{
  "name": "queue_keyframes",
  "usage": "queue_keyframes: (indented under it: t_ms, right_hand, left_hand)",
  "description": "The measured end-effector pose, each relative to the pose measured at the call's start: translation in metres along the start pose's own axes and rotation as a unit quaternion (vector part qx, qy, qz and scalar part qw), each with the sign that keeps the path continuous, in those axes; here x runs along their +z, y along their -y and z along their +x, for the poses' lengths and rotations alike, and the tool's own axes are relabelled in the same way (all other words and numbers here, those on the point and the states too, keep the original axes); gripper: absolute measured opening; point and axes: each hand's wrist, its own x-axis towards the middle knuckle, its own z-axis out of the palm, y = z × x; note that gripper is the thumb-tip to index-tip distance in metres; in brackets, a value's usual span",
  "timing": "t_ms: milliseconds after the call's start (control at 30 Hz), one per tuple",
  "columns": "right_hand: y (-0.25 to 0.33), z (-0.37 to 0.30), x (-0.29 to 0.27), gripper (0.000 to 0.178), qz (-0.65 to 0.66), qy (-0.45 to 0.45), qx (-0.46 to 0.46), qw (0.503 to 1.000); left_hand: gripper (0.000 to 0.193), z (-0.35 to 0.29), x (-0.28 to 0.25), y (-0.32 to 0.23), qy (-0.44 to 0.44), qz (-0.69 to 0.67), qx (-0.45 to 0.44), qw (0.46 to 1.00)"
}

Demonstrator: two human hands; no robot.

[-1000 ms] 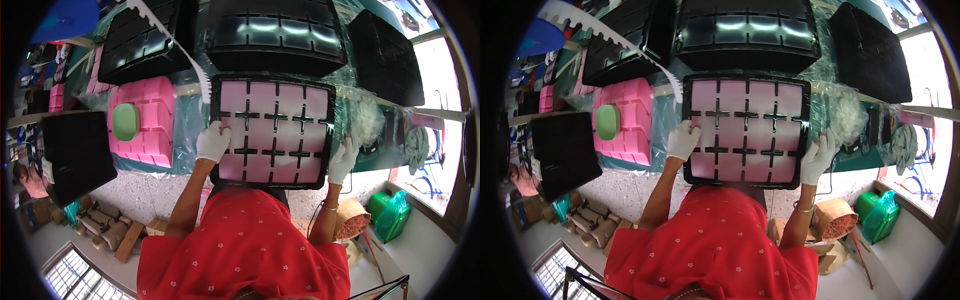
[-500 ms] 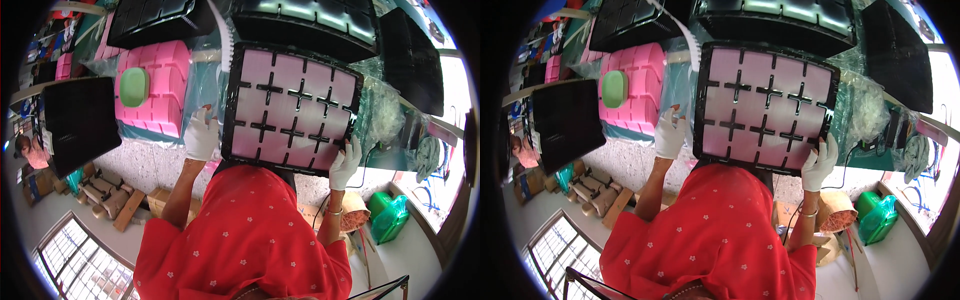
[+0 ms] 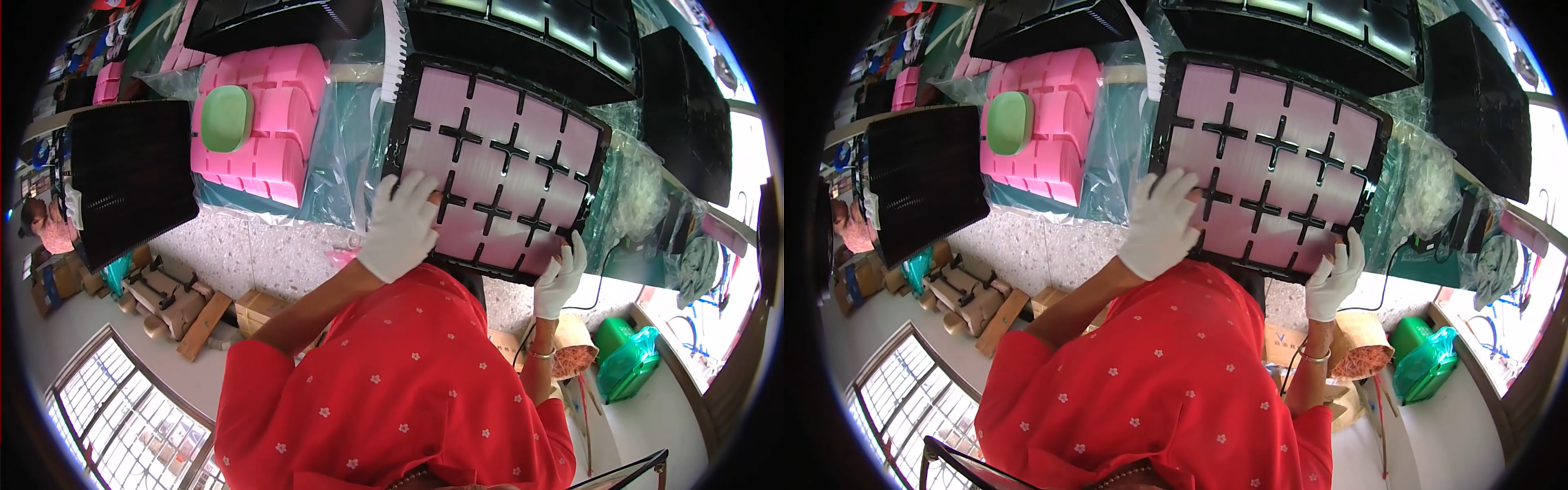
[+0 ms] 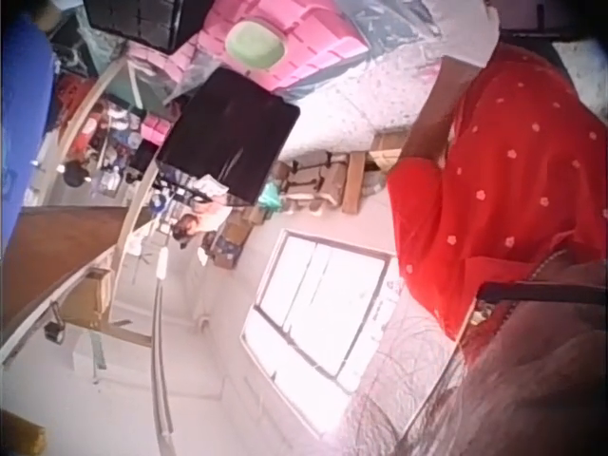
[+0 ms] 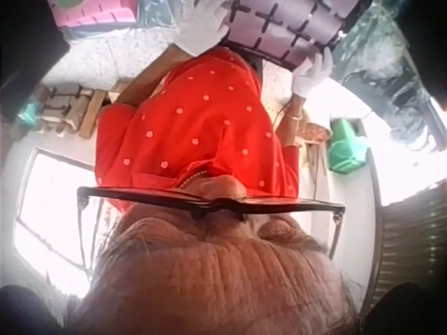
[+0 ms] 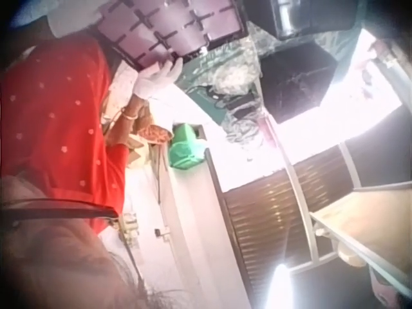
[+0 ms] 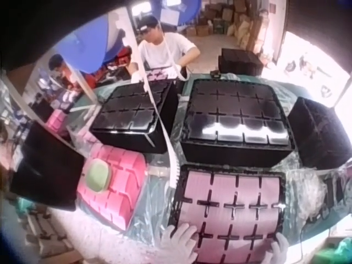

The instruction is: The person assembles black plastic trays by inserting pink foam liners into slots and securing them by hand.

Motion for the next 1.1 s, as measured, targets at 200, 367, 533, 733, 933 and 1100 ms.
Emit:
queue_keyframes:
  t_ms: [200, 367, 533, 733, 933, 1100]
  right_hand:
    - [0.008, 0.001, 0.001, 0.045, 0.027, -0.001, 0.033, 0.999]
    - [0.001, -0.007, 0.001, 0.041, -0.026, -0.003, 0.020, 0.999]
    - [0.009, -0.005, -0.004, 0.035, -0.046, 0.007, 0.027, 0.999]
    - [-0.001, -0.018, -0.007, 0.028, -0.004, -0.005, 0.094, 0.996]
    - [0.001, -0.009, -0.007, 0.031, -0.050, 0.025, 0.017, 0.998]
    - [-0.007, -0.011, -0.009, 0.028, -0.069, 0.026, 0.054, 0.996]
  left_hand:
    - [0.055, 0.033, 0.017, 0.002, 0.038, 0.037, 0.045, 0.998]
    - [0.059, 0.025, 0.010, 0.018, 0.103, 0.072, 0.033, 0.992]
    - [0.054, 0.013, -0.014, 0.018, 0.134, 0.062, -0.010, 0.989]
    - [0.034, -0.044, -0.010, 0.030, -0.010, 0.053, -0.004, 0.999]
    - [0.023, -0.038, 0.008, 0.020, 0.041, -0.020, 0.114, 0.992]
    - [0.017, -0.037, 0.016, 0.031, 0.077, 0.029, 0.133, 0.988]
